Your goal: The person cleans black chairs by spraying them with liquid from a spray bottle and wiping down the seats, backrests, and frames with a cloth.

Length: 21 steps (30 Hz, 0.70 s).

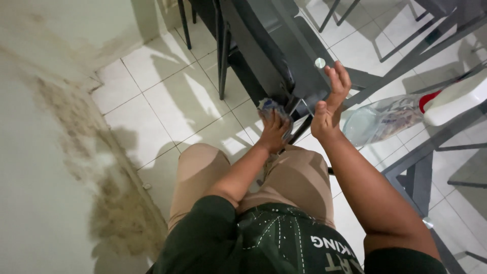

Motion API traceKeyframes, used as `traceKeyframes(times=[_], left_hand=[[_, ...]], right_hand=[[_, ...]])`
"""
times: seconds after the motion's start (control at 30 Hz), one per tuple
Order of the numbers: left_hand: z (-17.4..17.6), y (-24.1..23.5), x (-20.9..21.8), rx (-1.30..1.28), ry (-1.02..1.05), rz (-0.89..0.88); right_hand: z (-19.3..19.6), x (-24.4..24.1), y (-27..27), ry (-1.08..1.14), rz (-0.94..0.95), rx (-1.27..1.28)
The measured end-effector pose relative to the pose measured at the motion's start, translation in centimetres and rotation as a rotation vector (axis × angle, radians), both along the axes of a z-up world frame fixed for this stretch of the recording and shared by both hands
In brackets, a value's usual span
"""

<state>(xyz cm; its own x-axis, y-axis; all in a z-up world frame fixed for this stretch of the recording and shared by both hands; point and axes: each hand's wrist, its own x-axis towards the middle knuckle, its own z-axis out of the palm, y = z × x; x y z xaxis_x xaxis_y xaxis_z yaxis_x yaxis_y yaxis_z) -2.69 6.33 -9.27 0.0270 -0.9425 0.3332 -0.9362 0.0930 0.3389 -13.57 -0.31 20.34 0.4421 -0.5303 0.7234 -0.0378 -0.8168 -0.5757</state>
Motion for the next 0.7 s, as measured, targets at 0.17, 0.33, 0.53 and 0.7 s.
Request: traceKeyframes(times=[0.17,0.33,0.53,0.7], left_hand=[[15.7,-3.5,0.4,-0.916,0.164,0.022],[17.2,-3.5,0.1,-0.957,0.221,0.0],[-0.9,-0.1,0.9,-0.216,0.029,-0.035],[0.3,-0.7,1.2,-0.334,0.223,-0.073]], right_hand=[[0.3,-0.1,0.2,0.023,-0.024,-0.026],[0.3,0.0,0.3,0.047,-0.035,-0.013],[-0.1,0.0,0.0,0.06,-0.052,-0.014],[-0.2,0.1,0.1,0.049,-0.03,-0.003]])
